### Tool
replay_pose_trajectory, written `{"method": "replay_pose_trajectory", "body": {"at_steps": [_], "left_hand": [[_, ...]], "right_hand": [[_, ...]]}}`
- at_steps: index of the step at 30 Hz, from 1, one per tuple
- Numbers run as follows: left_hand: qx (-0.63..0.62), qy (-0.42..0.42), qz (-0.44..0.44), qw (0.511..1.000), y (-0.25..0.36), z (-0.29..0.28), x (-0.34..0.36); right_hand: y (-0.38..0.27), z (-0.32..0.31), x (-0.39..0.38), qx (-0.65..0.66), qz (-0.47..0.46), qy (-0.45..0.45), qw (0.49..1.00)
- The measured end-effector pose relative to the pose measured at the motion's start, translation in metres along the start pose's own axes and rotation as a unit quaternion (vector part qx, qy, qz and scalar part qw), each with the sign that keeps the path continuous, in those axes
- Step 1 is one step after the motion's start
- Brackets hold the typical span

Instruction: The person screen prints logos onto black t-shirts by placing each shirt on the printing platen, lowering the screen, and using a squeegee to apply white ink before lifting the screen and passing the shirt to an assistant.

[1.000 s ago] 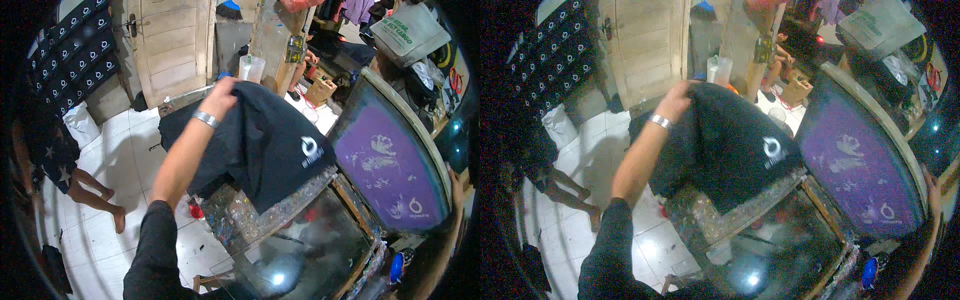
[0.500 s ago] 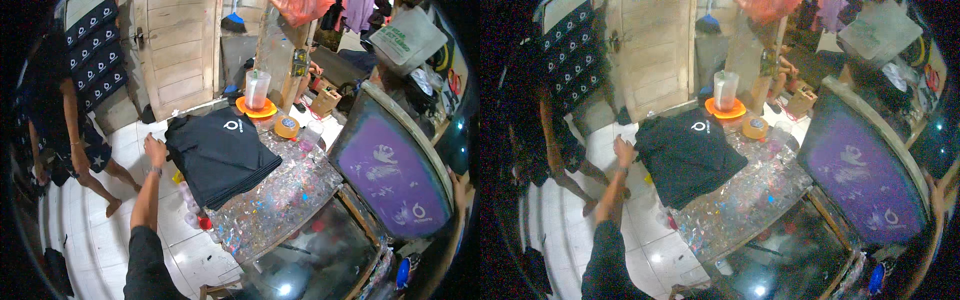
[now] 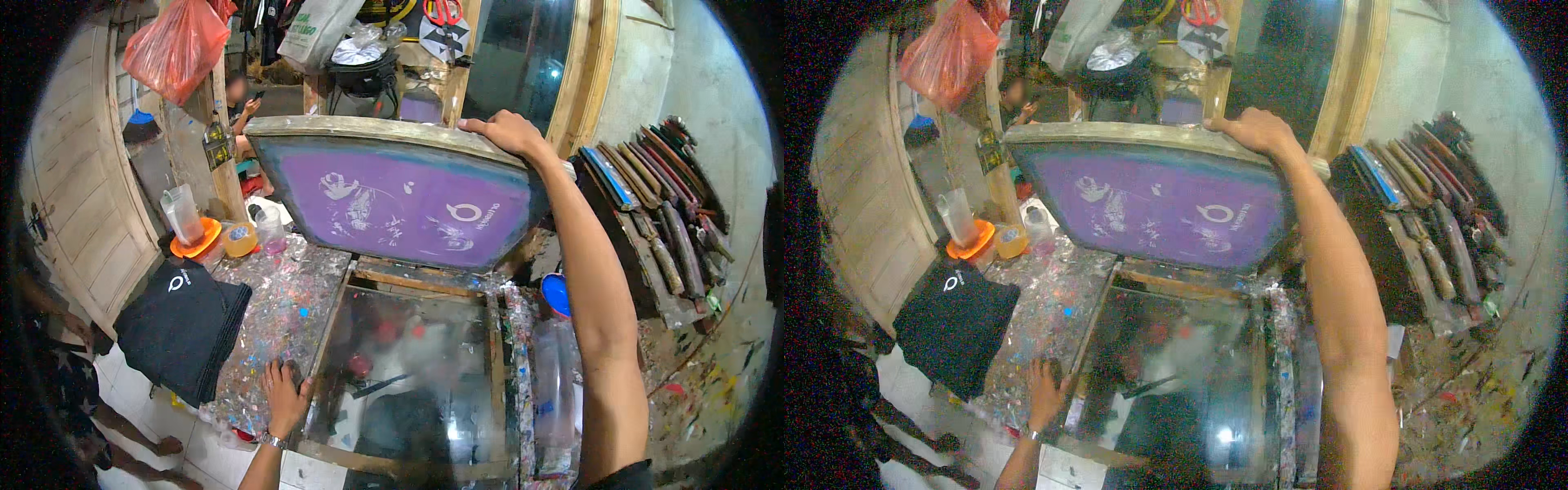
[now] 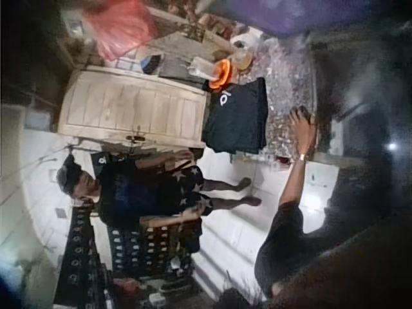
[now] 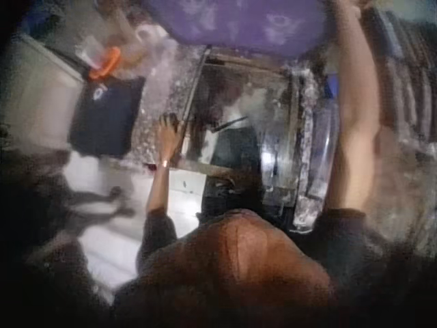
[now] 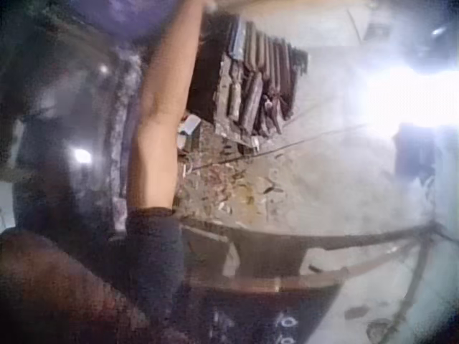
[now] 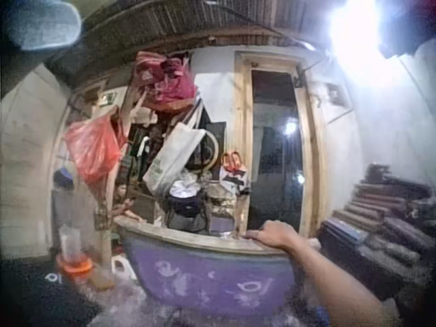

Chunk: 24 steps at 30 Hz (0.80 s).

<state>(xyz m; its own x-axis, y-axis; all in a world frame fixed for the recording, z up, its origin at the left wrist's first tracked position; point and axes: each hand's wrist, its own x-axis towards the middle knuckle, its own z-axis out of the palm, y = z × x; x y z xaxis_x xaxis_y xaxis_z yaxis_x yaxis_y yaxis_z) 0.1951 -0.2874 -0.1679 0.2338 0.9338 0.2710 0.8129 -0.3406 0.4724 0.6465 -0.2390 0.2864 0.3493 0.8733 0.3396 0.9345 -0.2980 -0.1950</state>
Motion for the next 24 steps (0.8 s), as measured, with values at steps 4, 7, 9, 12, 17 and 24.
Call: {"method": "replay_pose_trajectory", "body": {"at_steps": [4,7,9,12,17,24], "left_hand": [[0.073,0.021,-0.007,0.997,0.018,-0.005,-0.007],[0.107,0.024,-0.005,0.994,0.02,-0.006,-0.008],[0.12,0.025,-0.005,0.992,0.024,-0.006,-0.007],[0.127,0.016,-0.012,0.992,0.037,-0.003,0.0],[0.12,0.033,-0.011,0.992,0.023,0.001,-0.003],[0.119,0.03,-0.007,0.992,0.037,-0.014,0.008]], "right_hand": [[0.008,-0.001,0.013,0.021,-0.025,0.021,0.999],[0.007,-0.005,0.018,0.027,-0.039,0.019,0.999],[0.012,-0.007,0.019,0.04,-0.041,0.017,0.998],[0.023,-0.002,0.032,0.039,-0.044,0.024,0.998],[0.015,0.007,0.047,0.058,-0.074,-0.01,0.996],[0.063,0.01,0.074,0.101,-0.13,-0.004,0.986]]}}
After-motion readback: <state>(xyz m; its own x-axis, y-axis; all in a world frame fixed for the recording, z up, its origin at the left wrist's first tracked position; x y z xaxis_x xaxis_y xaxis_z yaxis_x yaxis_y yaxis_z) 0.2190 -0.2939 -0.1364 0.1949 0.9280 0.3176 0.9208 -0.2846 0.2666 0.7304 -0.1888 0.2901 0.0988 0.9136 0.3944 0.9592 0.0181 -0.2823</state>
